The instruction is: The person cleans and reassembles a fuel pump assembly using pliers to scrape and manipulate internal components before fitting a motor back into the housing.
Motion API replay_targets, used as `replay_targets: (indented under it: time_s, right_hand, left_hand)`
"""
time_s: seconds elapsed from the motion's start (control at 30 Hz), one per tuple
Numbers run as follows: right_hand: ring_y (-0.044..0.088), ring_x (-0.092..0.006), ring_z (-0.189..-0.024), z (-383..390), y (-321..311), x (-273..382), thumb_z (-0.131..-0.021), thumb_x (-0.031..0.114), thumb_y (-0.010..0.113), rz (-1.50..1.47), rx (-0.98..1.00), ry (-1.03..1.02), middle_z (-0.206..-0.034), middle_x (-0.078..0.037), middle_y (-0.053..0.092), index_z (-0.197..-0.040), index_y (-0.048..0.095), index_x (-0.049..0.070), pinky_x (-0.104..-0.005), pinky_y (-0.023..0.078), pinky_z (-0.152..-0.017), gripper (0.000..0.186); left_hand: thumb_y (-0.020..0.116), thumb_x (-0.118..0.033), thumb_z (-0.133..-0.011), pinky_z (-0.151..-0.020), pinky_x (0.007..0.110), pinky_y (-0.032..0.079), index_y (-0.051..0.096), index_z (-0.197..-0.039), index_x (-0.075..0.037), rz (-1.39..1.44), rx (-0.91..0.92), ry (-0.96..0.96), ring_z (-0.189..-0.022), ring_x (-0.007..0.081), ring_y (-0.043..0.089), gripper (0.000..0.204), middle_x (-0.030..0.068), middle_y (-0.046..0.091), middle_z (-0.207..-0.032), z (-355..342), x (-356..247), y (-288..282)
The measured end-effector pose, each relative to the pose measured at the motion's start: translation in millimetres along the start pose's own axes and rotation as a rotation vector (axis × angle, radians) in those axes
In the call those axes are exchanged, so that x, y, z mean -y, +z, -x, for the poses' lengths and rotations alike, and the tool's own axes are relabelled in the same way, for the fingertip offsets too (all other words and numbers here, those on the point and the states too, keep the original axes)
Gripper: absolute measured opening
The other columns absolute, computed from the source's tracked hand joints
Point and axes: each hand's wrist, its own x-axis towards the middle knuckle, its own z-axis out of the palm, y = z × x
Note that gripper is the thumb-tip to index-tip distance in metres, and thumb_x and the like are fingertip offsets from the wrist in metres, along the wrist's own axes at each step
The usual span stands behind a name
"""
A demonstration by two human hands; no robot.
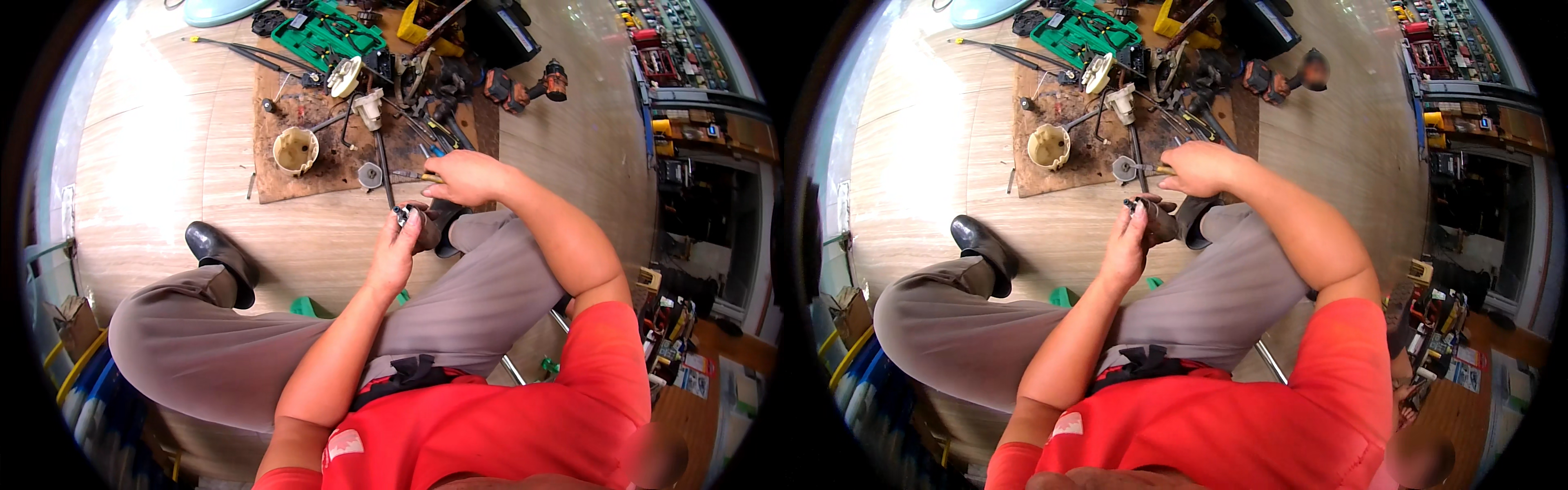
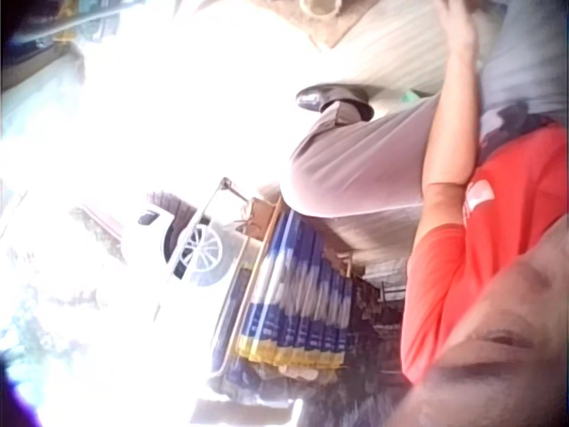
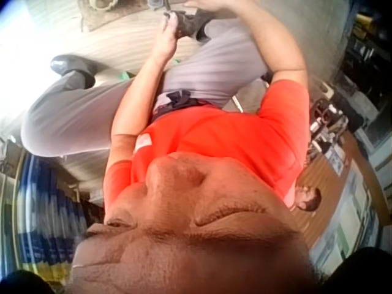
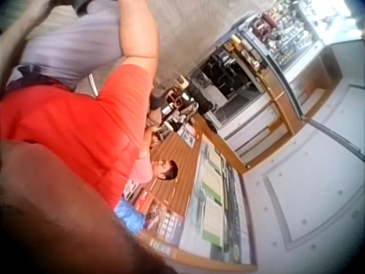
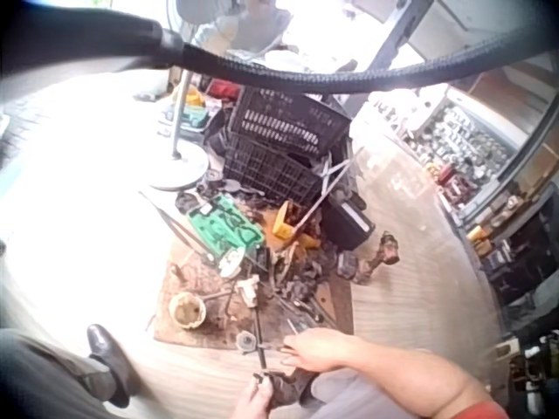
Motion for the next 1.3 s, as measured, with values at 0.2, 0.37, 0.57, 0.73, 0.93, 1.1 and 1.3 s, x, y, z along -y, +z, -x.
replay_targets:
  time_s: [0.2, 0.37, 0.57, 0.73, 0.93, 1.1, 1.3]
  right_hand:
    - [0.063, -0.044, -0.09, -0.5, 2.7, -1.4, -0.091, 0.038, 0.064, 0.006, -0.018, -0.007, -0.088, -0.025, 0.066, -0.099, 0.059, 0.0, -0.0511, 0.049, -0.079, 0.039]
    - [0.063, -0.0438, -0.09, -1.9, 4.9, -4.0, -0.091, 0.039, 0.064, 0.009, -0.022, -0.015, -0.088, -0.025, 0.067, -0.1, 0.059, 0.0, -0.0514, 0.049, -0.078, 0.04]
    - [0.063, -0.0438, -0.09, -0.3, 1.7, -0.8, -0.091, 0.038, 0.064, 0.019, -0.009, -0.01, -0.088, -0.024, 0.067, -0.099, 0.059, 0.0, -0.0513, 0.049, -0.078, 0.039]
    - [0.063, -0.0439, -0.09, 1.2, 2.7, -1.0, -0.09, 0.037, 0.065, 0.014, -0.01, 0.003, -0.088, -0.024, 0.066, -0.099, 0.058, 0.0, -0.0509, 0.049, -0.078, 0.038]
    - [0.063, -0.044, -0.091, -2.7, 3.7, -1.5, -0.09, 0.037, 0.065, 0.013, 0.014, 0.01, -0.089, -0.024, 0.067, -0.099, 0.058, 0.0, -0.0506, 0.048, -0.078, 0.038]
    - [0.063, -0.0441, -0.092, -3.9, 3.4, 0.4, -0.09, 0.037, 0.065, 0.017, 0.008, 0.015, -0.09, -0.024, 0.066, -0.1, 0.058, 0.0, -0.0509, 0.049, -0.078, 0.038]
    - [0.062, -0.0442, -0.091, -3.5, 2.5, 1.2, -0.091, 0.037, 0.065, 0.017, 0.005, 0.001, -0.089, -0.024, 0.066, -0.1, 0.058, 0.0, -0.051, 0.048, -0.078, 0.039]
  left_hand:
    - [0.05, -0.045, -0.101, -0.087, 0.04, 0.054, 0.047, -0.127, -0.009, 0.044, 0.027, -0.018, -0.103, 0.0235, 0.064, 0.045, 0.0149, 0.061, -0.121, 1.2, -2.4, -0.7]
    - [0.06, -0.037, -0.097, -0.081, 0.037, 0.056, 0.049, -0.124, -0.009, -0.046, -0.021, -0.017, -0.096, 0.0213, 0.066, 0.04, 0.0143, 0.065, -0.115, 0.2, -4.0, 4.2]
    - [0.067, -0.029, -0.094, -0.079, 0.034, 0.056, 0.051, -0.121, -0.007, -0.073, -0.069, -0.001, -0.092, 0.0185, 0.066, 0.038, 0.0122, 0.067, -0.11, -3.3, 1.9, -0.8]
    - [0.069, -0.026, -0.093, -0.077, 0.034, 0.056, 0.051, -0.121, -0.005, -0.112, -0.141, 0.005, -0.09, 0.0177, 0.066, 0.039, 0.0109, 0.067, -0.108, -4.4, 3.7, 0.1]
    - [0.071, -0.023, -0.091, -0.075, 0.032, 0.055, 0.051, -0.12, -0.005, -0.128, -0.215, 0.015, -0.088, 0.016, 0.065, 0.04, 0.0089, 0.066, -0.106, -4.2, 1.3, 2.2]
    - [0.071, -0.021, -0.091, -0.075, 0.032, 0.055, 0.05, -0.119, -0.005, -0.146, -0.221, 0.024, -0.089, 0.0155, 0.064, 0.039, 0.0085, 0.066, -0.106, -3.7, -1.3, 2.3]
    - [0.071, -0.019, -0.09, -0.076, 0.032, 0.055, 0.051, -0.116, -0.006, -0.138, -0.255, 0.026, -0.089, 0.0156, 0.064, 0.036, 0.0081, 0.066, -0.106, -5.6, 2.1, 1.5]
